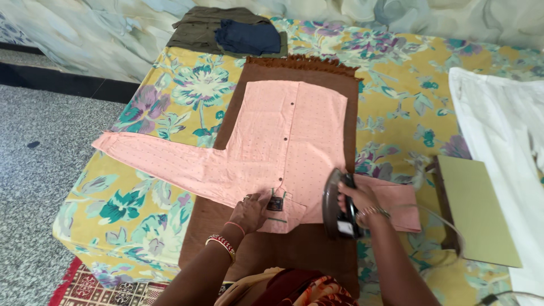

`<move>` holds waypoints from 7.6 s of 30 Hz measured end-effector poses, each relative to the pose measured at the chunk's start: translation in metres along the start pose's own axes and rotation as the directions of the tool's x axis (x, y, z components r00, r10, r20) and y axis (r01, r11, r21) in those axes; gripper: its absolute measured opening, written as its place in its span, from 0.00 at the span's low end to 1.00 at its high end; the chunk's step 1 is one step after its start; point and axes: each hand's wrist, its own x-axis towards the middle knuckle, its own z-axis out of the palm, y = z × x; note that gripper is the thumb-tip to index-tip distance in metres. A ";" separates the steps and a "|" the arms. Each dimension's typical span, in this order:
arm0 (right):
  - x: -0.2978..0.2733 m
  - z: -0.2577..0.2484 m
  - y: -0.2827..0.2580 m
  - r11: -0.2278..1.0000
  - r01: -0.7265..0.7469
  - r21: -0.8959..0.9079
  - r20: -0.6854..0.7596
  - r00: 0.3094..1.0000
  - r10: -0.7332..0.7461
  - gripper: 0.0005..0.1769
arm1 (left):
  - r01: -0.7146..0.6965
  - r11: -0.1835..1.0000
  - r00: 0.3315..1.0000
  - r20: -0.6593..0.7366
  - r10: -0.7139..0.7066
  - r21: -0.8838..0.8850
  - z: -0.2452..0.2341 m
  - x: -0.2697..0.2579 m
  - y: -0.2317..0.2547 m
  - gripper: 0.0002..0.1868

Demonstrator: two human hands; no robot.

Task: The person irons a pink long-sleeved shirt laid out on a floral-patterned bed. They smooth the fabric with their hands, adjust the collar and sleeves, and use a black iron to press the garment, focusing on the sleeves and body.

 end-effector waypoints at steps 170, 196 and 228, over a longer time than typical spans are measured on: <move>0.072 0.109 -0.028 0.319 0.265 -0.910 0.140 0.920 -0.366 0.31 | 0.350 0.937 0.862 0.392 -0.323 0.000 -0.006 0.048 -0.014 0.73; 0.108 0.087 -0.006 0.382 0.274 -0.883 0.193 0.952 -0.236 0.39 | 0.333 0.942 0.873 0.364 -0.326 0.043 -0.004 0.049 -0.014 0.74; 0.237 0.113 -0.114 0.379 0.077 -0.922 0.028 0.991 -0.133 0.38 | 0.376 0.926 0.820 0.457 -0.345 0.026 -0.019 0.055 -0.008 0.72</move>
